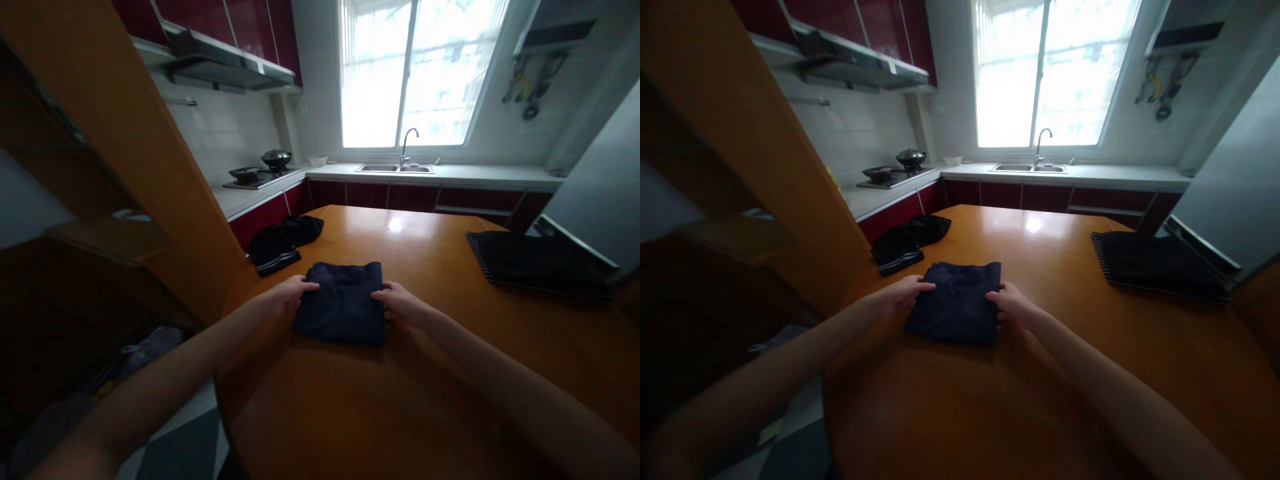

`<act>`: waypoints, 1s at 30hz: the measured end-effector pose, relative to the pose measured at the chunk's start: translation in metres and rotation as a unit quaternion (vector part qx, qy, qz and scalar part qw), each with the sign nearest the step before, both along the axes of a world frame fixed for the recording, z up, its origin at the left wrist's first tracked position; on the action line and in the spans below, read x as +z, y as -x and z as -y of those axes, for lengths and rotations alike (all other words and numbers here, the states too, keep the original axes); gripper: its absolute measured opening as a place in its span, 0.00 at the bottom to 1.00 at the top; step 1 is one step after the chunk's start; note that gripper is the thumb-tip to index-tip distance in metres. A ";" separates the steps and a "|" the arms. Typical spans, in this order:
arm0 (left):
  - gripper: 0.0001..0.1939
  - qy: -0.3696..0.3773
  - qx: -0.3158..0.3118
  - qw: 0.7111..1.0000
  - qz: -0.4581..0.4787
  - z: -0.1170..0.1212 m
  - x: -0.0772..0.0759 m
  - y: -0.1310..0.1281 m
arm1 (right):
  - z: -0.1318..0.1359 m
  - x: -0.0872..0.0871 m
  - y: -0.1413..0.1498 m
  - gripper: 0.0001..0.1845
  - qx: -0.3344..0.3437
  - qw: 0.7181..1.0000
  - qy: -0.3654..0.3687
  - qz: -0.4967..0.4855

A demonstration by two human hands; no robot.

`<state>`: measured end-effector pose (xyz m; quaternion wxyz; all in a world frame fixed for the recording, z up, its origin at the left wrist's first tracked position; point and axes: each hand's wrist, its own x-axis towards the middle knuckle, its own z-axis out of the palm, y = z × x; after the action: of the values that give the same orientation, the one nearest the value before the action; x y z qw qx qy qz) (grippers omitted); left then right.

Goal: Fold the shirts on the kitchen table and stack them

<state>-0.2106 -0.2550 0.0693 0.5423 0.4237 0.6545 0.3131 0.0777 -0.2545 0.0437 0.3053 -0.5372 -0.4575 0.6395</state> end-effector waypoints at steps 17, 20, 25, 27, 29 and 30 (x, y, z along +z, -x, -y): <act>0.49 -0.213 -0.141 0.966 0.049 -0.012 -0.026 -0.113 | 0.003 0.006 -0.119 0.18 -0.085 0.981 -0.045 -0.169; 0.50 -0.240 -0.208 0.944 0.086 -0.029 -0.017 -0.169 | 0.005 0.020 -0.174 0.19 -0.117 0.977 -0.073 -0.162; 0.51 -0.230 -0.241 0.925 0.181 -0.078 0.015 -0.278 | -0.012 0.055 -0.274 0.14 -0.180 0.966 -0.111 -0.147; 0.50 -0.233 -0.239 0.921 0.202 -0.103 0.031 -0.324 | -0.027 0.071 -0.316 0.11 -0.208 0.964 -0.109 -0.122; 0.49 -0.242 -0.246 0.916 0.207 -0.127 0.045 -0.369 | -0.045 0.085 -0.358 0.09 -0.237 0.962 -0.102 -0.088; 0.49 -0.245 -0.252 0.912 0.212 -0.139 0.050 -0.390 | -0.055 0.091 -0.377 0.09 -0.255 0.959 -0.106 -0.058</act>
<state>0.1791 -0.1164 0.1198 0.6082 0.6181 0.2980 0.3990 0.4543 -0.1992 0.1344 0.5393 -0.5629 -0.3519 0.5182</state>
